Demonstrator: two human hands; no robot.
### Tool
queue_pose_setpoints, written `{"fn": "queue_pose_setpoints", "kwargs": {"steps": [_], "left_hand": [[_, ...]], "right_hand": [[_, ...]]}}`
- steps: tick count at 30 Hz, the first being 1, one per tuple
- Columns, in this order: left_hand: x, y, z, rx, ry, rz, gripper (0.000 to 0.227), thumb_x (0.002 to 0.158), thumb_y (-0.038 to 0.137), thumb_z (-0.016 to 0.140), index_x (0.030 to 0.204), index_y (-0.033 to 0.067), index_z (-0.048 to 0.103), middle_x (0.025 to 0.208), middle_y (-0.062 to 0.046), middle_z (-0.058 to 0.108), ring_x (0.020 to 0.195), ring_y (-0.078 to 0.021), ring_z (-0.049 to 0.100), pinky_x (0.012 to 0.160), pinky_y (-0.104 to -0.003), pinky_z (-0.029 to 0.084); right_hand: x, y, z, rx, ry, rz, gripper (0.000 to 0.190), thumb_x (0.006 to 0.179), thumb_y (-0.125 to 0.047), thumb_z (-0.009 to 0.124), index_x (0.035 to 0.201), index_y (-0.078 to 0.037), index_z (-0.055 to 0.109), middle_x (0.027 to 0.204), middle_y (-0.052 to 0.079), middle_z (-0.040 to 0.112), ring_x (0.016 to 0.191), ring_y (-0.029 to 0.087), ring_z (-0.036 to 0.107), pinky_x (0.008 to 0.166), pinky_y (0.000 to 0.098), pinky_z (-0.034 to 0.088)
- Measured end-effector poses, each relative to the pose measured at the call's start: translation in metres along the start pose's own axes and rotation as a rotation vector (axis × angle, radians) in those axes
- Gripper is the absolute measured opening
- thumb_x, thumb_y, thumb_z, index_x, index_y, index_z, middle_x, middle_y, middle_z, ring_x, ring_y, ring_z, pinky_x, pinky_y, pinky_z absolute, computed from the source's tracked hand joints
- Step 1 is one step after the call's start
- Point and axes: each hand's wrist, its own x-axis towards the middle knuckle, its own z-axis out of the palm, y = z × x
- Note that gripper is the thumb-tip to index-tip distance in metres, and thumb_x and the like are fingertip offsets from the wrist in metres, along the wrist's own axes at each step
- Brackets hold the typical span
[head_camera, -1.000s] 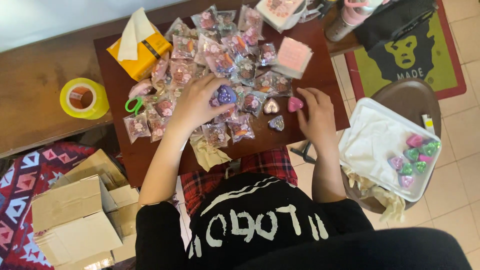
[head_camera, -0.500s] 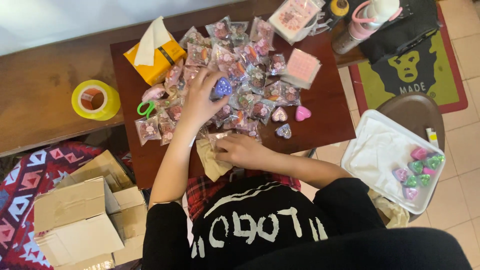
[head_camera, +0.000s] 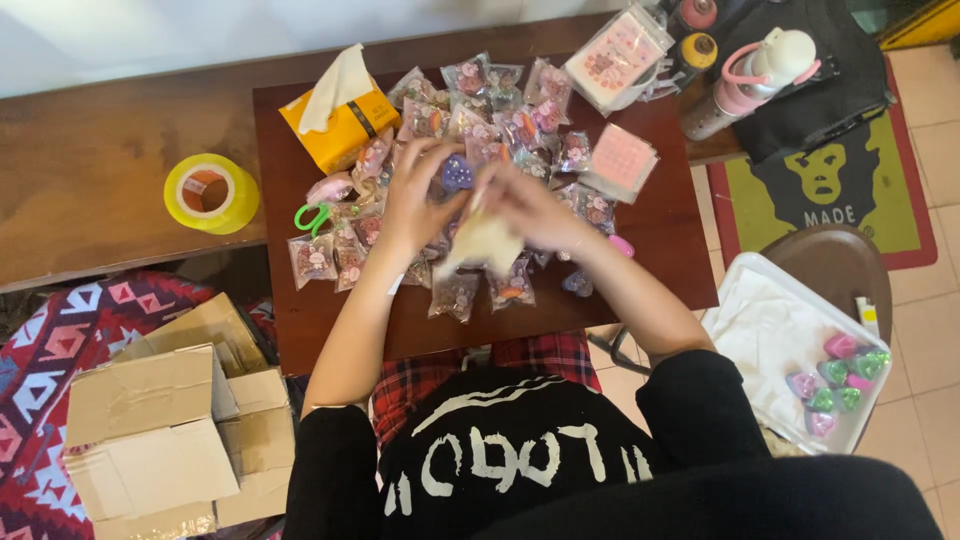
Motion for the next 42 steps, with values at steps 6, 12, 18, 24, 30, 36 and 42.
{"fn": "queue_pose_setpoints", "kwargs": {"steps": [6, 12, 18, 24, 30, 36, 42], "left_hand": [[-0.004, -0.012, 0.017, 0.145, 0.096, 0.104, 0.069, 0.074, 0.025, 0.092, 0.135, 0.0161, 0.063, 0.13, -0.005, 0.066, 0.127, -0.028, 0.058, 0.114, -0.051, 0.044], [-0.017, -0.006, 0.028, -0.039, 0.095, 0.106, 0.073, 0.075, 0.027, 0.095, 0.139, 0.0233, 0.06, 0.14, -0.005, 0.057, 0.133, -0.0286, 0.055, 0.117, -0.052, 0.044], [-0.017, 0.001, 0.034, 0.064, 0.067, 0.205, 0.077, 0.066, 0.035, 0.096, 0.134, 0.0274, 0.063, 0.149, -0.007, 0.046, 0.143, -0.0369, 0.043, 0.124, -0.058, 0.036], [-0.016, -0.004, 0.037, -0.032, 0.016, 0.218, 0.074, 0.069, 0.035, 0.097, 0.135, 0.0212, 0.066, 0.136, 0.0, 0.066, 0.129, -0.0247, 0.062, 0.119, -0.051, 0.045], [-0.008, 0.01, 0.024, -0.078, 0.002, 0.218, 0.074, 0.068, 0.035, 0.097, 0.133, 0.015, 0.069, 0.12, -0.002, 0.073, 0.112, -0.0214, 0.066, 0.101, -0.042, 0.051], [-0.012, 0.006, 0.025, -0.147, 0.006, 0.133, 0.069, 0.067, 0.032, 0.1, 0.129, 0.0187, 0.072, 0.11, -0.003, 0.078, 0.106, -0.018, 0.069, 0.098, -0.04, 0.052], [-0.007, 0.013, 0.021, 0.002, 0.053, 0.204, 0.07, 0.074, 0.027, 0.095, 0.135, 0.0135, 0.064, 0.125, -0.007, 0.072, 0.12, -0.027, 0.065, 0.109, -0.044, 0.048]], "right_hand": [[0.005, 0.039, -0.034, 0.244, 0.674, 0.023, 0.008, 0.114, -0.008, 0.046, 0.122, -0.009, 0.046, 0.094, 0.003, 0.057, 0.072, 0.007, 0.048, 0.057, 0.02, 0.035], [-0.013, 0.082, -0.037, 0.259, 0.585, 0.001, 0.011, 0.12, -0.015, 0.053, 0.12, -0.004, 0.052, 0.094, 0.004, 0.054, 0.073, 0.011, 0.055, 0.055, 0.0225, 0.042], [-0.018, 0.023, -0.011, 0.903, 0.117, 0.208, 0.064, 0.1, -0.03, 0.068, 0.15, -0.001, 0.04, 0.141, 0.013, 0.058, 0.126, 0.024, 0.063, 0.1, 0.0408, 0.06], [-0.02, 0.051, -0.009, 0.801, 0.103, 0.244, 0.058, 0.1, -0.024, 0.074, 0.147, 0.0, 0.048, 0.138, 0.014, 0.06, 0.124, 0.023, 0.063, 0.103, 0.0403, 0.057], [-0.023, 0.06, -0.014, 0.855, -0.007, 0.343, 0.049, 0.1, -0.026, 0.07, 0.14, -0.005, 0.052, 0.13, 0.012, 0.063, 0.116, 0.023, 0.067, 0.093, 0.0411, 0.061], [-0.027, 0.088, -0.011, 0.895, 0.074, 0.378, 0.046, 0.103, -0.026, 0.069, 0.141, -0.004, 0.053, 0.129, 0.012, 0.065, 0.115, 0.021, 0.067, 0.094, 0.0383, 0.06], [-0.018, 0.057, -0.005, 0.873, 0.102, 0.297, 0.044, 0.105, -0.029, 0.068, 0.139, -0.003, 0.056, 0.125, 0.015, 0.068, 0.106, 0.023, 0.071, 0.084, 0.0363, 0.062]]}}
